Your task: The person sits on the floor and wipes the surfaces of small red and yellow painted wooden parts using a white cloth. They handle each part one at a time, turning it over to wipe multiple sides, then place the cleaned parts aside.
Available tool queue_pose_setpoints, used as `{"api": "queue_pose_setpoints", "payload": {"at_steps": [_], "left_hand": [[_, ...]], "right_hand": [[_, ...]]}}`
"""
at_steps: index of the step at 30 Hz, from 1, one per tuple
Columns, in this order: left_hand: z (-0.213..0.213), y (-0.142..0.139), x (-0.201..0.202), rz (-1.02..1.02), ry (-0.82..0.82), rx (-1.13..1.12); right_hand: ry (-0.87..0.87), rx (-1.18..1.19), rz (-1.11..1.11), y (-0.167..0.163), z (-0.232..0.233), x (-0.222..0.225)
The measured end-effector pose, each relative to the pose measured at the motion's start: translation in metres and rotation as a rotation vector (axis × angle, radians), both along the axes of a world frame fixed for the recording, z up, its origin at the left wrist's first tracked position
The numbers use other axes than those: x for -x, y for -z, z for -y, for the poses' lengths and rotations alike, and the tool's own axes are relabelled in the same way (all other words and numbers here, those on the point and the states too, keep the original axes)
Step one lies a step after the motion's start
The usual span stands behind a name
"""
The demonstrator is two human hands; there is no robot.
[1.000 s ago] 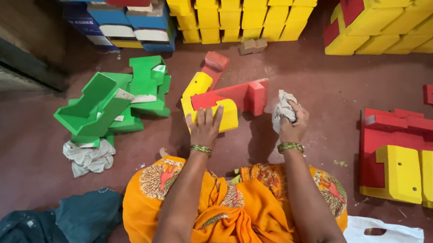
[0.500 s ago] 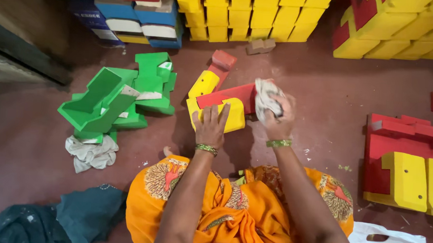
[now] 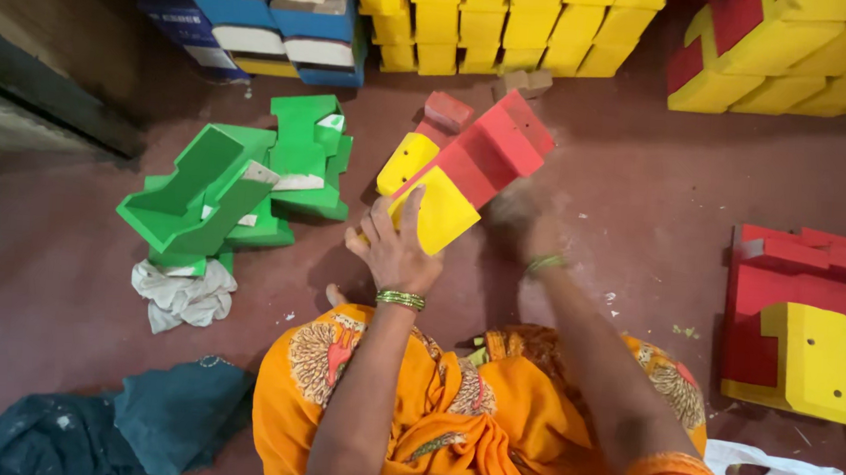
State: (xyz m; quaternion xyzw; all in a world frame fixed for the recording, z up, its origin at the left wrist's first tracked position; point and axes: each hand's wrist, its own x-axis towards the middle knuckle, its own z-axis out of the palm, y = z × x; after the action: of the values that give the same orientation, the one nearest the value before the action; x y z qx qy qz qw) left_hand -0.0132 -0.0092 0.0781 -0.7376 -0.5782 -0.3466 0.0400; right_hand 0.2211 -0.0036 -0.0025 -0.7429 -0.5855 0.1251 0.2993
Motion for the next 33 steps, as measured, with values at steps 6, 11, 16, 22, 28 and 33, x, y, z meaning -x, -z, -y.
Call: {"api": "queue_pose_setpoints", "payload": {"at_steps": [6,11,16,22,28,33], "left_hand": [[0.002,0.006,-0.008,-0.040,0.047,0.117],[0.013,0.020,-0.012,-0.149,0.150,0.313],[0.012,0.043,-0.015,-0.254,0.201,0.447],[0.001,0.050,-0.012,-0.315,0.191,0.640],[-0.001,0.038,-0.013,-0.339,0.182,0.706],[-0.003,0.042,-0.009,-0.377,0.218,0.674]], "right_hand": [[0.212,-0.658,-0.577,-0.020,0.003,-0.112],[0.175,-0.123,-0.020,-0.029,0.046,-0.099],[0.127,-0.522,0.002,-0.028,0.045,-0.067],[-0.097,0.040,0.414,0.008,0.029,-0.037],[0.182,0.083,0.335,0.000,0.042,-0.071],[-0.077,-0.142,0.235,-0.002,0.045,-0.040]]}}
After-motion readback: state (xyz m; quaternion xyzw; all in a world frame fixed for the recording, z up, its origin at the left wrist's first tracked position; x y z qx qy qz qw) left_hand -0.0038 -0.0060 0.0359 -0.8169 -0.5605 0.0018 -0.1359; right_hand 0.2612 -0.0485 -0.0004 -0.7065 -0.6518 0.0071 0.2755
